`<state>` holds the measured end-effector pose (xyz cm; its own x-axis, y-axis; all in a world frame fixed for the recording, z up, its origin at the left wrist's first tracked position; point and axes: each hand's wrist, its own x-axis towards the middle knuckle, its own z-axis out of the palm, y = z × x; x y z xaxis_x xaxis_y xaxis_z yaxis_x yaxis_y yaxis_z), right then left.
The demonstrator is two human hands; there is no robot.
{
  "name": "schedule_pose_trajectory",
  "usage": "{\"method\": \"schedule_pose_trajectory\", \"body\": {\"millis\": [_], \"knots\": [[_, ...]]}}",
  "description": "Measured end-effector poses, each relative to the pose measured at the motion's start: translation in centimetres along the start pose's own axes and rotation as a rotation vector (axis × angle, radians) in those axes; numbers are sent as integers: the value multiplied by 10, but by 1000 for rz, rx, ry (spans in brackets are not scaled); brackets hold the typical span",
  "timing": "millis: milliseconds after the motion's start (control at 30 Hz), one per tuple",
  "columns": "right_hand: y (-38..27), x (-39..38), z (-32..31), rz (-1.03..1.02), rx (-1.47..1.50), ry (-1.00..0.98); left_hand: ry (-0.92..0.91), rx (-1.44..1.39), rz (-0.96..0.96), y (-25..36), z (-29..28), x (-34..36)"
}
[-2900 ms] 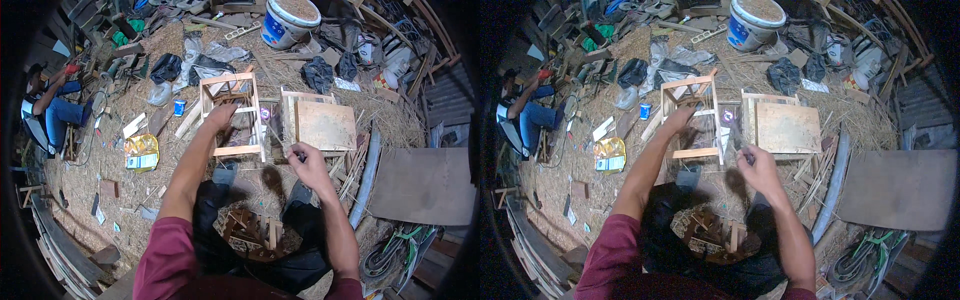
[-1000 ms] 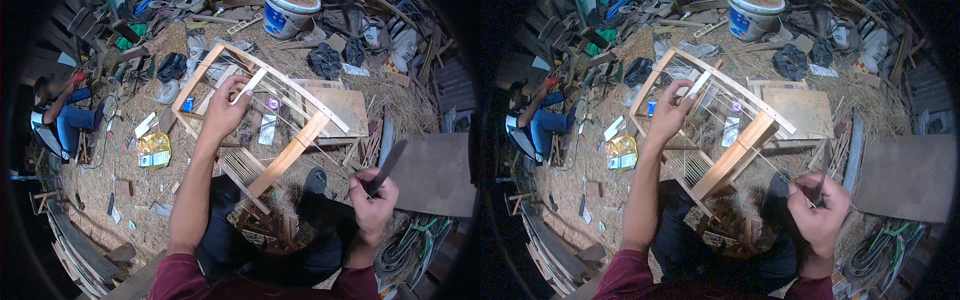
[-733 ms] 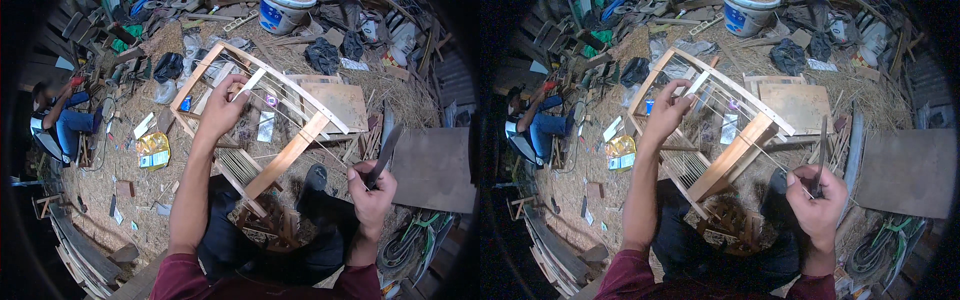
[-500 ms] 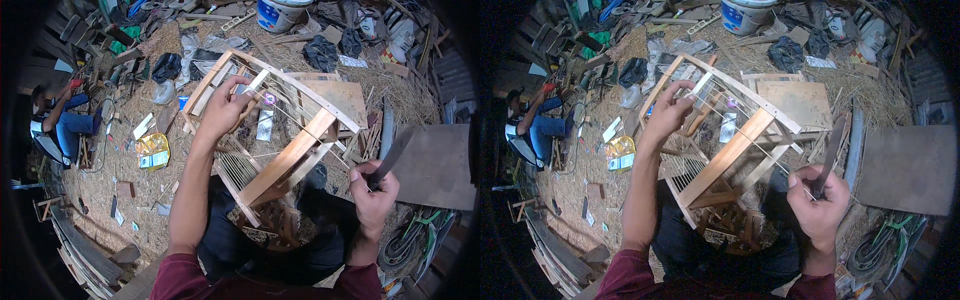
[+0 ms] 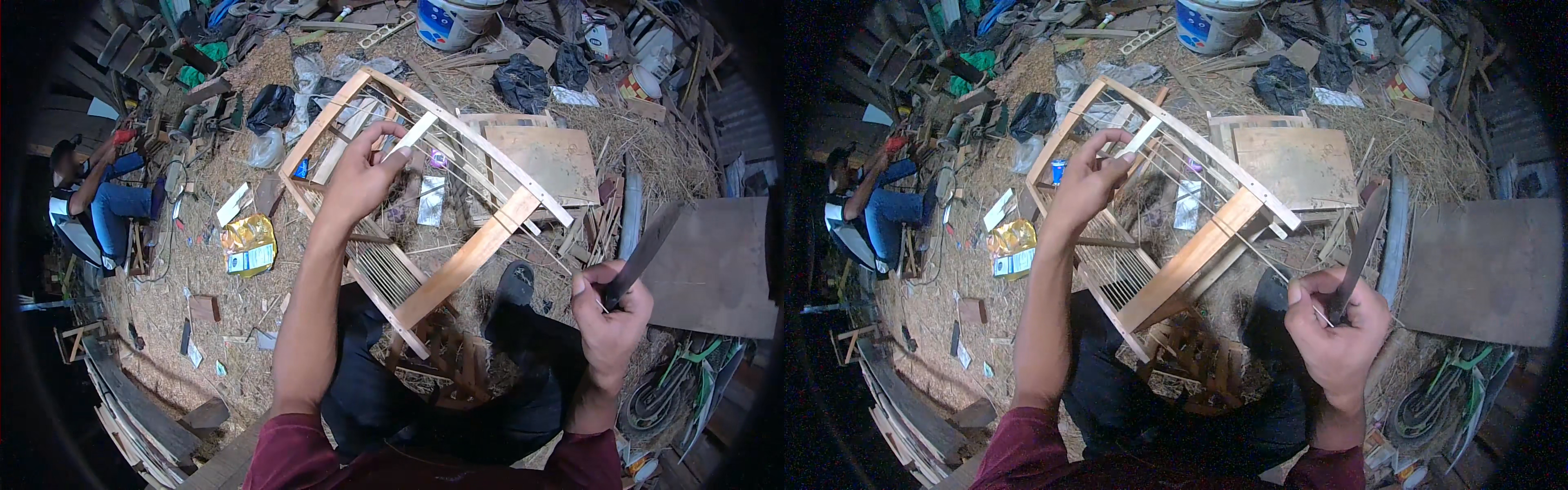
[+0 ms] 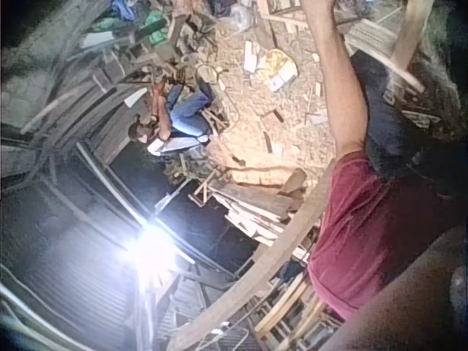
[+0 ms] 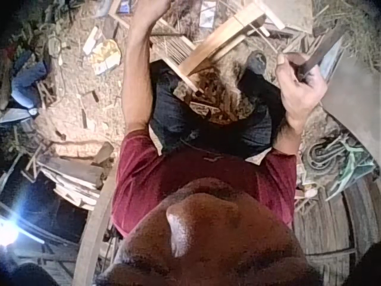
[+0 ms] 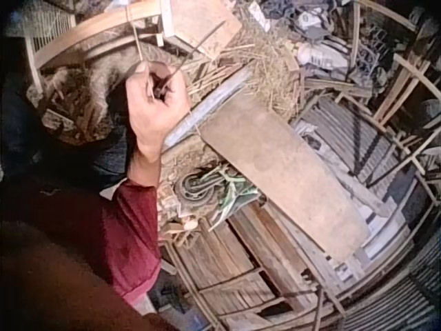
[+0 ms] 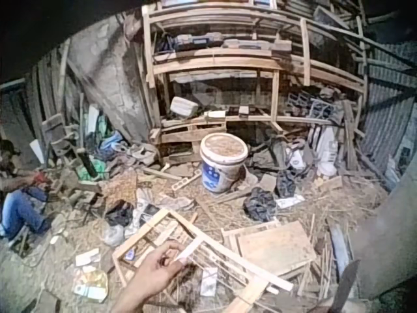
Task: The person shaves a thin strip of wood using a knife. The person repeatedly runs the blade along the length of the strip to thin or sharpen it, and later uses the knife to trim edges on a small wooden frame.
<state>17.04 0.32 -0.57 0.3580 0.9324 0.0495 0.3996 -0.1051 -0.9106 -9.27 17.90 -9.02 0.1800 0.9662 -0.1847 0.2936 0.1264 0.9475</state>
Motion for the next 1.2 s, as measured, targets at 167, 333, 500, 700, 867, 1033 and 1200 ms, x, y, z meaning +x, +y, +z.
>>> {"method": "schedule_pose_trajectory", "body": {"millis": [167, 333, 500, 700, 867, 1033, 1200], "knots": [[0, 0, 0, 20, 11, -4, -1, 18, -10, 5, -1, -3], [1, 0, 1, 14, 7, 6, -9, -40, -30, 7, 0, -5], [0, 0, 1, 6, -14, -11, -14, -12, -45, 10, -2, -6], [-4, 1, 3, 5, -6, -24, -4, 2, -48, 9, -2, -5], [1, 0, 3, 33, 11, -15, -6, 32, -32, 8, -3, -4], [-1, 0, 3, 0, -3, -9, -10, 36, -35, 5, -4, -3], [2, -2, 2, -3, -20, -8, -19, 10, -25, 6, -4, -5]]}}
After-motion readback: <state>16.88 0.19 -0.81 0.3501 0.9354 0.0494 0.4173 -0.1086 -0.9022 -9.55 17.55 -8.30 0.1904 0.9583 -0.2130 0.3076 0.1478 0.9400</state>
